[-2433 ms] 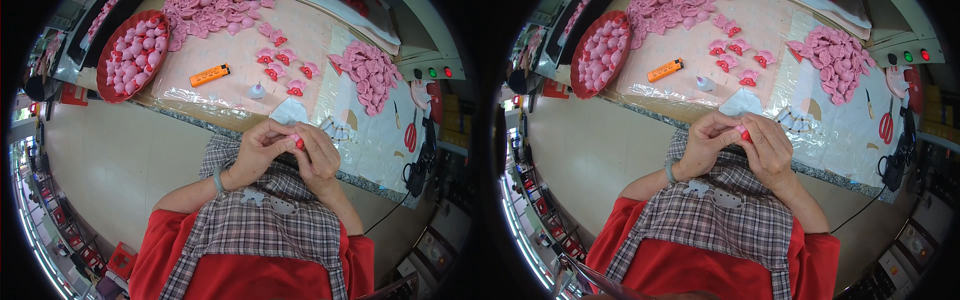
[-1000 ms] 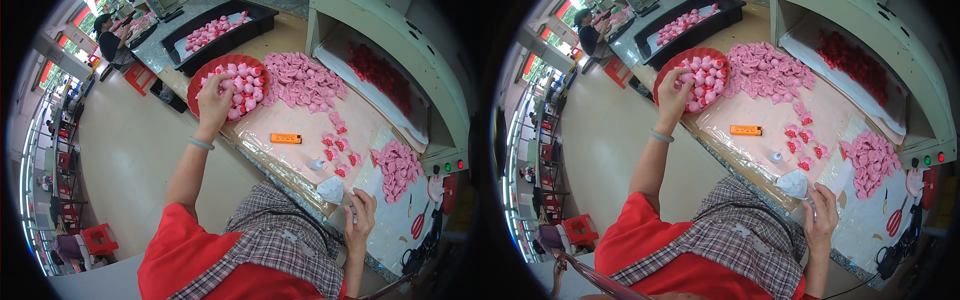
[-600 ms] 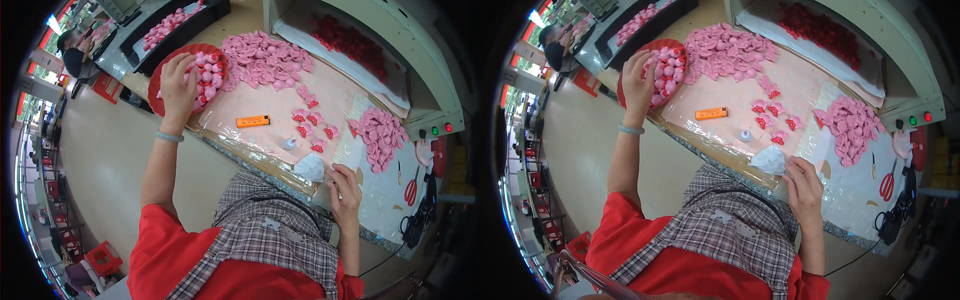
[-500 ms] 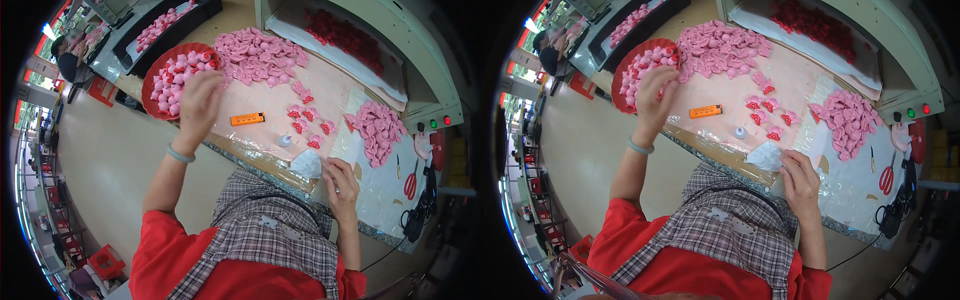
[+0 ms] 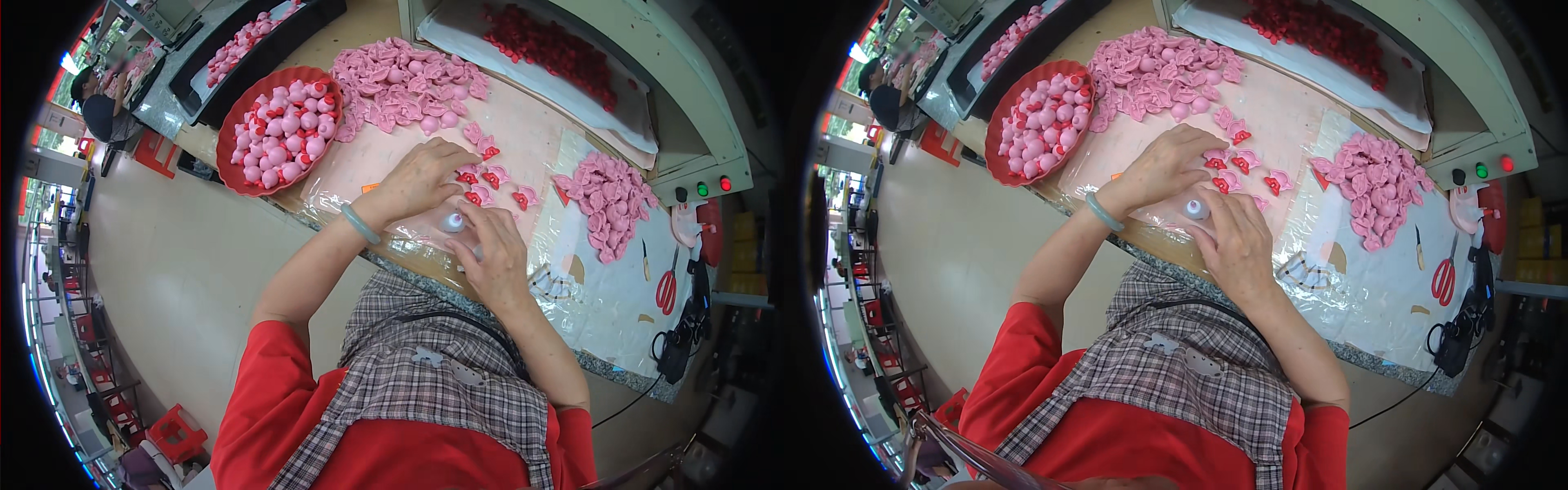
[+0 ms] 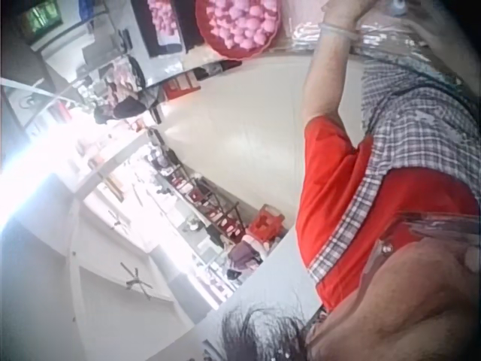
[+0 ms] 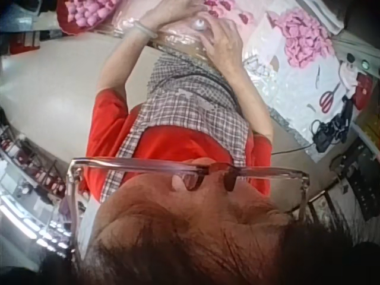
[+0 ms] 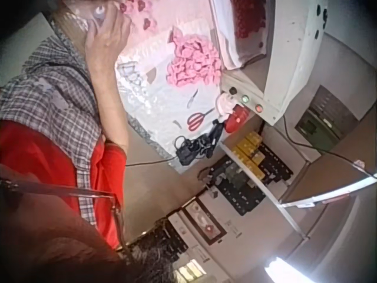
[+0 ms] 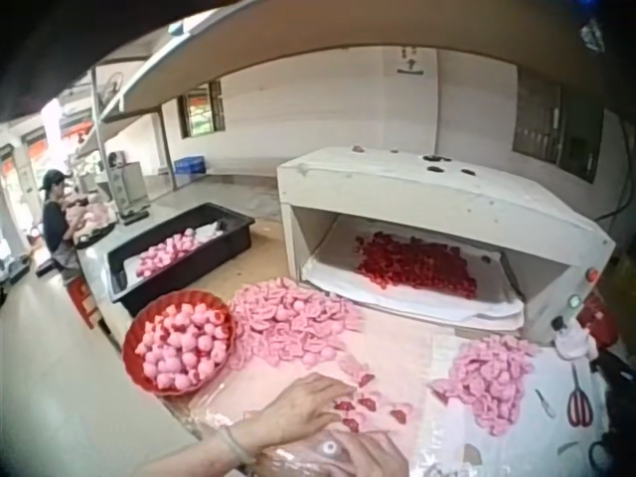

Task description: Assembling small pink toy components using glue at a factory workbench.

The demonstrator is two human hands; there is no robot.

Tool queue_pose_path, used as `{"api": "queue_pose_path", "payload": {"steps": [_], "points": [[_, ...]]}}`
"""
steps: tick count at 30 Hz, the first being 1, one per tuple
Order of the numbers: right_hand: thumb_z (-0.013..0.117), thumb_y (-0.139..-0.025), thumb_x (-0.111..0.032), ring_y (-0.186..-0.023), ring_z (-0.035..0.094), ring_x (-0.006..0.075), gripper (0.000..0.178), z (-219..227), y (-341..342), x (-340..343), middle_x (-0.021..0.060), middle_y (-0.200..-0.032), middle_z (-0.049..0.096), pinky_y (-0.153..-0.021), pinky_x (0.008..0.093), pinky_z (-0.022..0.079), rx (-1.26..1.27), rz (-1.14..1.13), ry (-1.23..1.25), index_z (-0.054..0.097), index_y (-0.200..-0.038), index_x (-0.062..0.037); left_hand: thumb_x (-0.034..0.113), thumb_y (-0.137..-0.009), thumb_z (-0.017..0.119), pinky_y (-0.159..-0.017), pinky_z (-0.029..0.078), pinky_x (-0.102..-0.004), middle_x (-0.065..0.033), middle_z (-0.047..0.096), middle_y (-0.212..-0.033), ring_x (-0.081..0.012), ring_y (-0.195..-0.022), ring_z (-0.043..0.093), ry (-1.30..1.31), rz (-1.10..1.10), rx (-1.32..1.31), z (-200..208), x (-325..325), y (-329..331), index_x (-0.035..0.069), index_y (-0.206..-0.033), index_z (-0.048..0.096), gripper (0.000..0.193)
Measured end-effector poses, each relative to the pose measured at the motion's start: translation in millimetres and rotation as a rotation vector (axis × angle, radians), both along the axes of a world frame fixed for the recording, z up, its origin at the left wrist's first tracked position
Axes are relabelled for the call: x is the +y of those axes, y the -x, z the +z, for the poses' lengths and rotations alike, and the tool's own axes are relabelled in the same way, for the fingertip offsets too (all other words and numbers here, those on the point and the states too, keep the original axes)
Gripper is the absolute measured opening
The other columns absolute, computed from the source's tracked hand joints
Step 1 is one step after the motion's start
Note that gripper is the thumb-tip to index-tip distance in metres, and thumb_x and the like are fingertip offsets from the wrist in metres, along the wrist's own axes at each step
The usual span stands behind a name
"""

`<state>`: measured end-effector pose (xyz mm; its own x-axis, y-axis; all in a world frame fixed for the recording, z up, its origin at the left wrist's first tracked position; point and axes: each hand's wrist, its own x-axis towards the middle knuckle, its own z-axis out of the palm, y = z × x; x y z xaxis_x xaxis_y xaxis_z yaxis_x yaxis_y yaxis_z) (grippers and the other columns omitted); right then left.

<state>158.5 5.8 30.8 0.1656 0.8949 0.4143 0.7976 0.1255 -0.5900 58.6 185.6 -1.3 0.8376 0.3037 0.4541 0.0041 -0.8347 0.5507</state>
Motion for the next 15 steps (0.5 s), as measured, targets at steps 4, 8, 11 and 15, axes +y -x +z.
{"api": "queue_pose_path", "payload": {"steps": [4,8,11,15], "points": [[0.077,-0.073,-0.006,-0.093,0.061,0.0321,0.042,-18.7,-0.4,9.3,0.0149,-0.103,0.065,-0.083,0.0402,0.05,-0.045,0.014,-0.012,0.062,-0.112,0.0003,0.004,-0.075,0.07,-0.088,0.05,-0.0423,-0.0141,0.066,-0.105,-0.0336,-0.099,0.062,0.005,0.047,-0.041,-3.1,1.0,-3.7,0.004,-0.114,0.065,0.04],[0.076,-0.074,-0.004,-0.092,0.061,0.0332,0.036,-17.1,-1.6,7.3,0.0159,-0.102,0.065,-0.082,0.0402,0.05,0.007,0.007,-0.043,0.062,-0.107,-0.0003,0.001,-0.075,0.068,-0.085,0.052,-0.0417,-0.0154,0.065,-0.105,-0.0344,-0.095,0.063,0.049,0.077,-0.037,3.7,0.4,-0.2,0.003,-0.114,0.065,0.039],[0.074,-0.075,-0.002,-0.103,0.061,0.0355,0.034,-3.1,-7.8,-5.8,0.0175,-0.107,0.065,-0.088,0.0415,0.05,0.213,0.008,-0.045,0.061,-0.106,-0.0006,0.0,-0.076,0.066,-0.085,0.053,-0.0404,-0.016,0.065,-0.105,-0.0345,-0.096,0.064,0.147,0.135,-0.037,31.8,-16.5,16.4,0.003,-0.115,0.063,0.039],[0.074,-0.073,-0.001,-0.116,0.057,0.0378,0.037,13.0,-12.8,-24.6,0.0169,-0.121,0.065,-0.099,0.0452,0.046,0.147,0.066,-0.064,0.061,-0.107,-0.0025,0.005,-0.078,0.07,-0.087,0.052,-0.0366,-0.0147,0.06,-0.114,-0.0302,-0.104,0.061,0.274,0.035,-0.128,37.8,-48.4,32.8,0.003,-0.121,0.061,0.045]]}}
